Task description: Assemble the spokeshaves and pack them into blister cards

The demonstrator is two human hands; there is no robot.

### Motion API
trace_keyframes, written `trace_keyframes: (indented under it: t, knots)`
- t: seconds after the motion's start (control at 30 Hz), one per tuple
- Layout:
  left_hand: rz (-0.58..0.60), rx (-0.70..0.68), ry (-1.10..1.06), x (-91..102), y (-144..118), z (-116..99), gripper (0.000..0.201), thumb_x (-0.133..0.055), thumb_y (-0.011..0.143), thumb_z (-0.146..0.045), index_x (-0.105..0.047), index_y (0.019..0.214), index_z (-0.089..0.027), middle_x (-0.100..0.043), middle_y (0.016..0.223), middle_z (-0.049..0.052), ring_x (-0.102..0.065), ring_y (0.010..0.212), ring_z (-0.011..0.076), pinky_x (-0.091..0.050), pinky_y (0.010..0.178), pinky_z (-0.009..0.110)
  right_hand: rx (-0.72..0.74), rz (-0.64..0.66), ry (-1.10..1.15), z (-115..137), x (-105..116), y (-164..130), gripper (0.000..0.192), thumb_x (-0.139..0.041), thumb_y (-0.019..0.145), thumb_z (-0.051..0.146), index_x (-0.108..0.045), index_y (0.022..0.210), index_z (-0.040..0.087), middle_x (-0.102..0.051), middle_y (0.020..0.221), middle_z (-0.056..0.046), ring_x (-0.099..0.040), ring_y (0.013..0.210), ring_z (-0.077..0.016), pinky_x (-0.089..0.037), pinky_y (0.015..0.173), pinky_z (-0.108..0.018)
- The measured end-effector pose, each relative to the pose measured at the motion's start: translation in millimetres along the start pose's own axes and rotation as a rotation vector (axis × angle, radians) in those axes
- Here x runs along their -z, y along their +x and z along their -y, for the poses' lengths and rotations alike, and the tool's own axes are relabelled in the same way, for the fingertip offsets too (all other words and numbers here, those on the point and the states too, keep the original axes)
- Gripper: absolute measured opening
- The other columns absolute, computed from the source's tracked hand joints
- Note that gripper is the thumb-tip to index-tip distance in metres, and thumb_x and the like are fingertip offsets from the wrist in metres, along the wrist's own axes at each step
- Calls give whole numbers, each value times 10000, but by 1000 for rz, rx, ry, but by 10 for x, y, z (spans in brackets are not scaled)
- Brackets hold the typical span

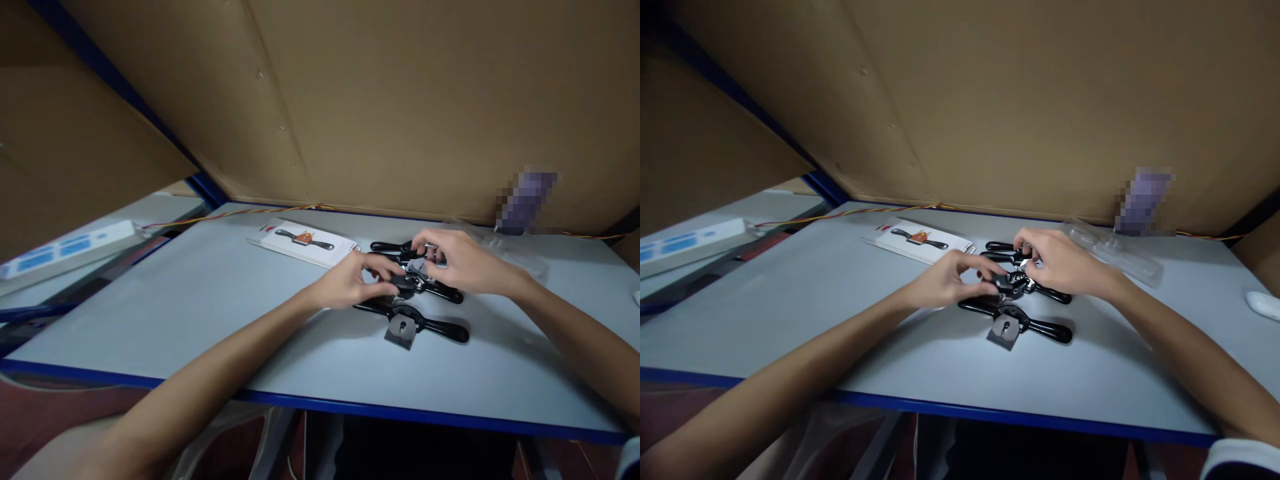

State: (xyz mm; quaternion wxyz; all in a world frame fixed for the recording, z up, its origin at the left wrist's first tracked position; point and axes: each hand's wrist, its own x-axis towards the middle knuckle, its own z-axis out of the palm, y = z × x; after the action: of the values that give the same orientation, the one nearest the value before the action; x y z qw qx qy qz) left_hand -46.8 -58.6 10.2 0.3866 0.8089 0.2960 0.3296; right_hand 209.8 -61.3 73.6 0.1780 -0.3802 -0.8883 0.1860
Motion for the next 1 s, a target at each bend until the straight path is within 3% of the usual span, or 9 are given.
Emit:
trace_keyframes:
  t: [0.13, 0.27, 0.33, 0.43, 0.53, 0.6, 0.8, 0.87, 1.0]
  knots:
    - [218, -70, 165, -184, -34, -28, 233, -809, 894, -304, -829, 1089, -179, -798, 908, 79, -713, 743, 160, -545, 658, 270, -27, 94, -4, 9, 168, -41, 186, -596, 926, 242, -652, 1097, 193, -688, 823, -5, -562, 689, -154, -376, 661, -299]
    - [238, -116, 205, -255, -43, -6, 183, -777, 910, -267, -826, 1069, -192, -791, 896, 69, -686, 761, 157, -523, 676, 268, -58, 327, -43, 115, 165, -135, 119, -571, 969, 265, -671, 951, 203, -672, 753, -1, -530, 637, -145, -336, 634, -305]
    - [210, -93, 150, -239, -33, -3, 192, -744, 929, -290, -818, 1072, -184, -784, 881, 62, -664, 733, 148, -506, 649, 261, -56, 427, -66, 223, 75, -205, 157, -565, 981, 268, -673, 890, 198, -688, 791, -29, -558, 672, -159, -351, 643, -311]
    - [74, -14, 56, -172, 0, 28, 253, -710, 938, -339, -797, 1091, -157, -734, 755, 27, -599, 632, 122, -476, 590, 247, -38, 512, -118, 413, -163, -299, 195, -599, 1002, 326, -710, 997, 166, -733, 941, -101, -641, 781, -215, -408, 666, -330]
    - [-89, 42, 59, -99, 32, 106, 284, -703, 930, -355, -778, 1092, -134, -682, 676, -2, -570, 586, 107, -470, 574, 237, -33, 508, -183, 535, -400, -327, 356, -718, 963, 412, -692, 1134, 102, -736, 1124, -184, -692, 938, -290, -478, 761, -378]
    - [-113, 43, 103, -75, 39, 160, 276, -697, 930, -351, -771, 1078, -130, -676, 673, -4, -569, 573, 103, -462, 556, 230, -60, 525, -144, 550, -479, -306, 374, -732, 960, 435, -674, 1135, 109, -734, 1117, -164, -694, 962, -293, -491, 784, -385]
    - [58, -175, 340, -160, -17, 232, 255, -612, 988, -250, -756, 1180, -163, -771, 880, 51, -639, 655, 120, -531, 626, 254, -134, 584, -17, 458, -438, -257, 333, -711, 958, 459, -633, 1082, 160, -692, 1089, -111, -655, 967, -274, -477, 769, -378]
    - [5, -240, 424, -199, -23, 263, 271, -586, 1013, -240, -744, 1220, -168, -777, 928, 65, -656, 682, 129, -550, 641, 266, -140, 559, -8, 424, -424, -254, 328, -704, 949, 446, -623, 1092, 162, -680, 1076, -109, -638, 942, -269, -473, 773, -386]
    - [-266, -322, 593, -215, 35, 357, 232, -559, 1034, -235, -767, 1107, -166, -756, 884, 62, -644, 659, 124, -530, 608, 249, -127, 518, 54, 373, -407, -234, 305, -712, 941, 384, -598, 1136, 180, -679, 1062, -98, -618, 912, -251, -473, 778, -378]
